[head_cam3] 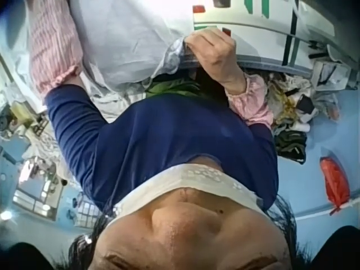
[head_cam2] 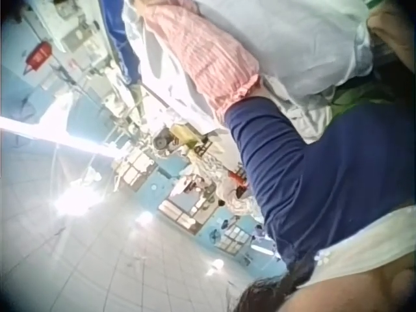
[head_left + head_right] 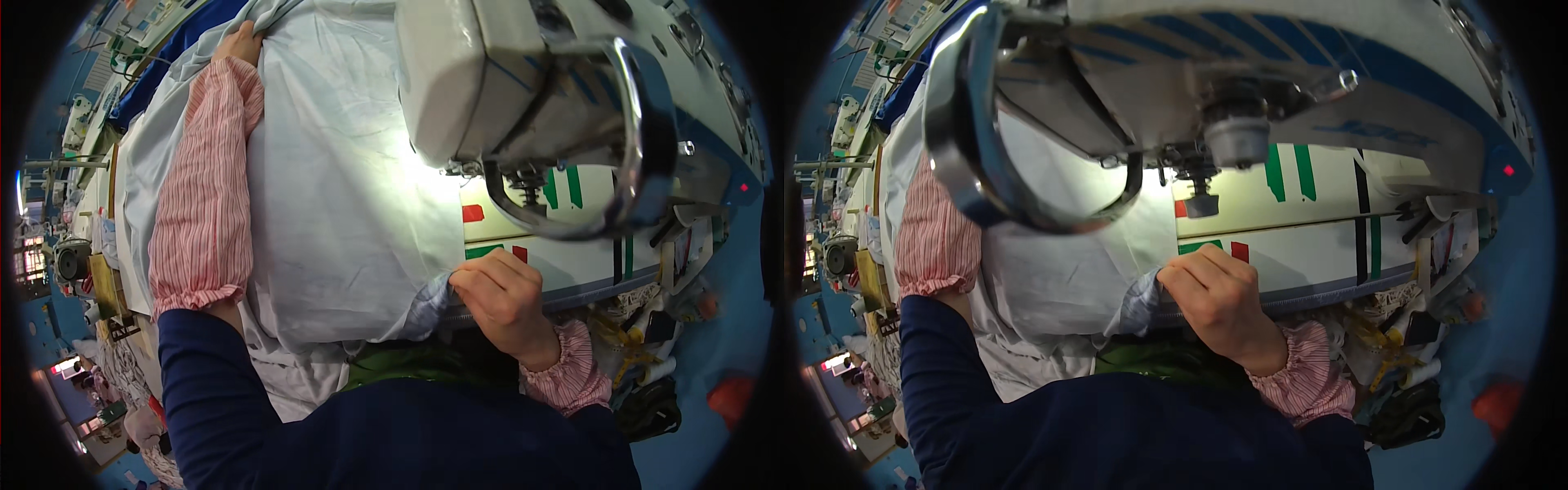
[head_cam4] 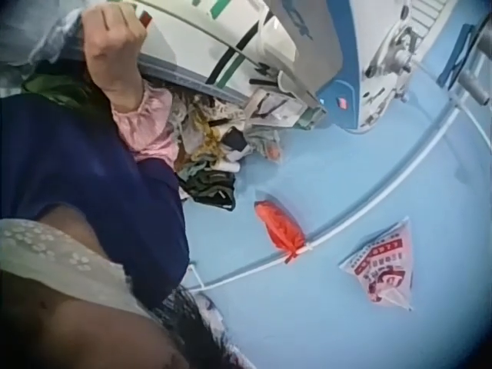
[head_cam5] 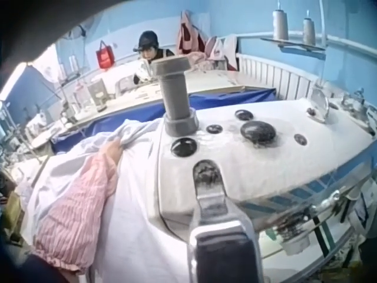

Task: The person is sewing pieces of white fabric using an industrial sewing machine.

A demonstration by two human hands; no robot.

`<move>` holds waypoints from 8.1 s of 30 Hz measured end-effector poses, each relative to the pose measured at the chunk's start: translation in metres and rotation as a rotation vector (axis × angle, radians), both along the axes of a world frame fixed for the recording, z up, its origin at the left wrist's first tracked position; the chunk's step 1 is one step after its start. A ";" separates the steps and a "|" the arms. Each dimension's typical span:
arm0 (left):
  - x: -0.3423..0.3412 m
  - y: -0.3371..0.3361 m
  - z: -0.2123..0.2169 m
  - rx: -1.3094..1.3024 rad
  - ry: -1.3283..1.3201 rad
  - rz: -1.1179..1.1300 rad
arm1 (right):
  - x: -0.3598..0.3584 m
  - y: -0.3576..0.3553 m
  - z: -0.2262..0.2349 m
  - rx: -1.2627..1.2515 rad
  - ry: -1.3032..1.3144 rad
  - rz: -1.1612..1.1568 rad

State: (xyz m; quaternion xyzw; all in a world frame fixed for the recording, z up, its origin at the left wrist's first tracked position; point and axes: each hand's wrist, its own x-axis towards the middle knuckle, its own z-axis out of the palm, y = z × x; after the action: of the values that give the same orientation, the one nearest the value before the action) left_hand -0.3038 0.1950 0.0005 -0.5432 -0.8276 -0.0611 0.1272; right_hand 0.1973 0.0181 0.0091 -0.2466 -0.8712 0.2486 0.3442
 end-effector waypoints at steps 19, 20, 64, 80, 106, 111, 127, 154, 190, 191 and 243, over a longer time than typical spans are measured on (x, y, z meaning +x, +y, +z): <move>0.061 -0.017 0.051 0.163 0.085 -0.309 | -0.034 0.008 0.008 -0.171 0.083 -0.194; 0.069 -0.033 0.060 0.225 0.012 -0.400 | -0.034 0.000 0.009 -0.142 0.055 -0.224; 0.233 -0.555 0.023 0.549 -0.547 -0.187 | 0.126 -0.271 -0.001 -1.101 -0.120 0.336; 0.300 -0.519 -0.094 0.406 -0.299 -0.066 | 0.122 -0.287 0.016 -1.064 -0.100 0.603; 0.260 -0.567 -0.103 0.247 -0.394 0.080 | 0.135 -0.290 0.017 -0.989 0.028 0.581; 0.295 -0.606 0.031 0.222 -1.029 -0.046 | 0.133 -0.289 0.015 -0.995 0.015 0.588; 0.418 -0.491 0.084 -0.333 -0.514 -1.489 | 0.132 -0.261 0.028 -0.353 0.110 0.328; 0.309 -0.293 0.009 -0.073 -0.143 -0.423 | 0.106 -0.208 -0.044 -0.055 -0.007 0.103; 0.171 -0.073 -0.015 -0.098 -0.075 -0.484 | 0.012 -0.038 -0.005 0.042 0.011 -0.113; 0.170 -0.066 -0.015 -0.061 -0.051 -0.489 | 0.008 -0.032 -0.003 0.051 0.022 -0.112; 0.233 -0.471 -0.147 -0.209 -1.774 -0.209 | -0.057 -0.223 -0.142 -1.464 0.060 0.327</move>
State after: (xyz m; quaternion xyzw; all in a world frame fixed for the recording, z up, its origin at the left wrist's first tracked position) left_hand -0.0712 -0.2759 -0.1466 -0.3778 -0.5693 -0.3936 -0.6149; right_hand 0.1406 -0.2048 -0.1331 -0.2730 -0.4988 0.8192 0.0745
